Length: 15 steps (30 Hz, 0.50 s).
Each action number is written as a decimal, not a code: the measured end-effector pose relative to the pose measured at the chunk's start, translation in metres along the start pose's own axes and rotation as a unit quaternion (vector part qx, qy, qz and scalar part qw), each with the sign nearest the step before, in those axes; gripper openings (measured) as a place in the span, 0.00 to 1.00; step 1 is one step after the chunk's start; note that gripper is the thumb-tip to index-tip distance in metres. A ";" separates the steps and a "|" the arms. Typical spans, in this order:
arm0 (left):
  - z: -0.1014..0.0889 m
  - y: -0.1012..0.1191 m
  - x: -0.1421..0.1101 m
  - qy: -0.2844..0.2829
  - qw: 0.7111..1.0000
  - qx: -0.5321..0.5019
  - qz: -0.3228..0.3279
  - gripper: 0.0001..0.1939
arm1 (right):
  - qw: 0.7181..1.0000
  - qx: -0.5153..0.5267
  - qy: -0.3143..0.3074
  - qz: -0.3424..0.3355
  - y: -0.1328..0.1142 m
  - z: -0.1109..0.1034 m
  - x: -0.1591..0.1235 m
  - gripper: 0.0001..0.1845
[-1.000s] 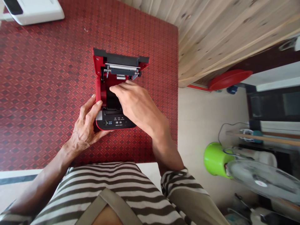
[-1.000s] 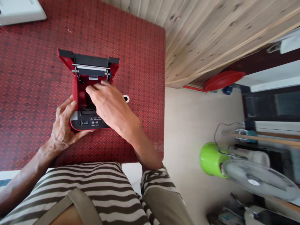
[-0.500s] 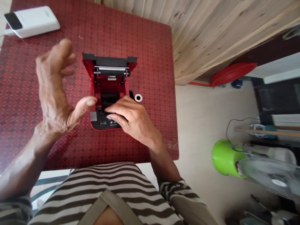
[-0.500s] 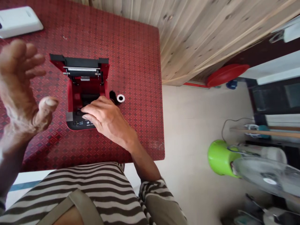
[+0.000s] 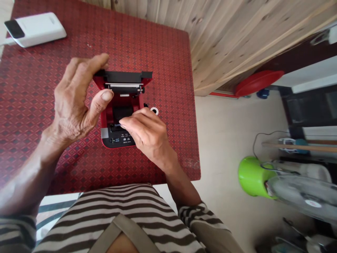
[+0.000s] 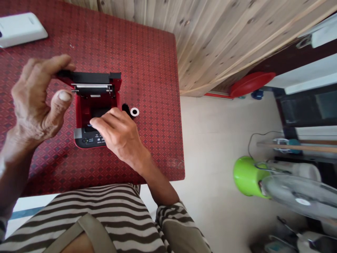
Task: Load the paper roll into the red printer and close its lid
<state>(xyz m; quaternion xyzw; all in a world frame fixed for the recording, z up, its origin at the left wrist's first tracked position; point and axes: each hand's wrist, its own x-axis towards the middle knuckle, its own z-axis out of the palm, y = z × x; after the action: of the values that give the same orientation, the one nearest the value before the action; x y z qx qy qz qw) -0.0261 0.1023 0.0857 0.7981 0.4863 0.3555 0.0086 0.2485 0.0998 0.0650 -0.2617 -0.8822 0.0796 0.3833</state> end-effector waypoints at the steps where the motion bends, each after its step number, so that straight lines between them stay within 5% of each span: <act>1: -0.001 0.003 -0.003 0.001 1.000 0.004 0.010 0.39 | 0.999 -0.028 0.009 -0.018 -0.004 -0.001 -0.001 0.16; 6: 0.005 0.025 -0.038 0.001 0.999 0.006 0.032 0.39 | 0.989 -0.119 0.023 -0.082 -0.020 -0.004 -0.012 0.19; 15: 0.027 0.042 -0.095 -0.026 0.999 -0.020 0.014 0.43 | 0.987 -0.140 0.023 -0.074 -0.025 -0.001 -0.031 0.19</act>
<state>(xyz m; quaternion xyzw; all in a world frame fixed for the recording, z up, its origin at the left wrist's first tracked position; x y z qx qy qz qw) -0.0041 0.0147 0.0281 0.8137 0.4676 0.3438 0.0320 0.2566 0.0619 0.0546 -0.2488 -0.8924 -0.0794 0.3680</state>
